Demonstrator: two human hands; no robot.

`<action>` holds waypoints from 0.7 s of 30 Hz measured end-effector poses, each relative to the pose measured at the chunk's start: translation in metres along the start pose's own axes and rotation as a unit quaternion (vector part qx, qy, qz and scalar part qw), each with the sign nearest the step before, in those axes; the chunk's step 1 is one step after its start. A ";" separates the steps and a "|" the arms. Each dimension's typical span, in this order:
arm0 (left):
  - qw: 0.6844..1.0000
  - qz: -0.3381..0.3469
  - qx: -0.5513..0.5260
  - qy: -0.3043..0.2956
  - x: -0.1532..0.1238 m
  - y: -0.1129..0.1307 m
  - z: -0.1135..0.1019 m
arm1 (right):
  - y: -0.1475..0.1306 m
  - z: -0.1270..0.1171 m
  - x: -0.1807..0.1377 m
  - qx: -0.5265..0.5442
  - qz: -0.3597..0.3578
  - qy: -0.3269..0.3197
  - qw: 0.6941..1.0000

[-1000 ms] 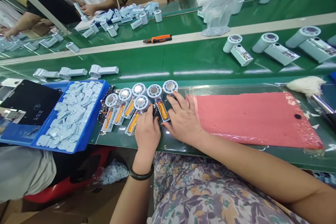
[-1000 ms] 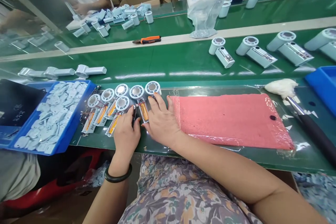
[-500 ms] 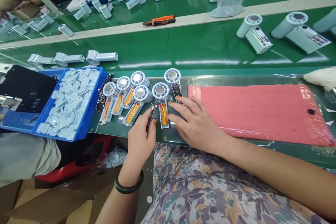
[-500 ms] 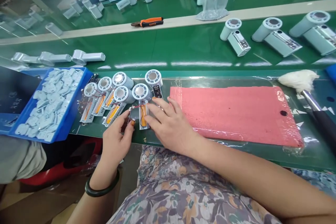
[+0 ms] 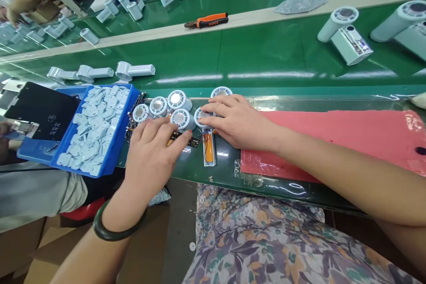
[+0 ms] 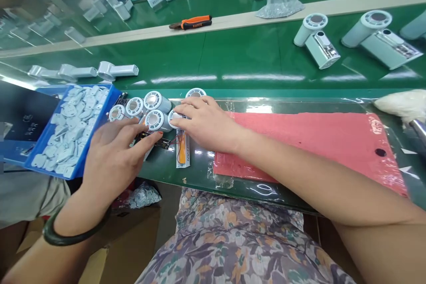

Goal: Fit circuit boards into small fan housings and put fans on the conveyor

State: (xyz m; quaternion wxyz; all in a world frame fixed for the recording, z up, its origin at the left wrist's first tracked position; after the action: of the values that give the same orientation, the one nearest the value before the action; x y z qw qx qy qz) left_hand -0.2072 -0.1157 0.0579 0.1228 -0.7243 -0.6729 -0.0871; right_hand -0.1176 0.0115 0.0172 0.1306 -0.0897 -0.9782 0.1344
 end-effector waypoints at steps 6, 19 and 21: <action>0.987 0.021 -0.146 -0.069 0.056 -0.005 0.000 | 0.008 0.001 -0.002 0.045 0.028 0.028 0.998; 0.955 0.079 -0.234 -0.164 0.090 -0.004 0.023 | 0.025 -0.030 0.017 0.189 -0.031 0.012 0.981; 0.964 0.087 -0.198 -0.155 0.081 -0.006 0.024 | 0.027 -0.028 0.018 0.149 -0.017 0.007 0.989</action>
State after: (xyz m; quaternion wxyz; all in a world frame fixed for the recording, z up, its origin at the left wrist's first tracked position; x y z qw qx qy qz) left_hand -0.2077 -0.0315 0.0587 -0.1217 -0.7947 -0.5872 -0.0943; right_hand -0.1229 0.0480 0.0394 0.1514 -0.0534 -0.9477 0.2758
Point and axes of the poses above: each hand's wrist, its own x-axis towards the middle knuckle, its own z-axis out of the palm, y = z × x, the point moved 8 cm from there along x, towards the middle knuckle, and after that the axes turned 8 degrees about z, right-handed, at the moved point
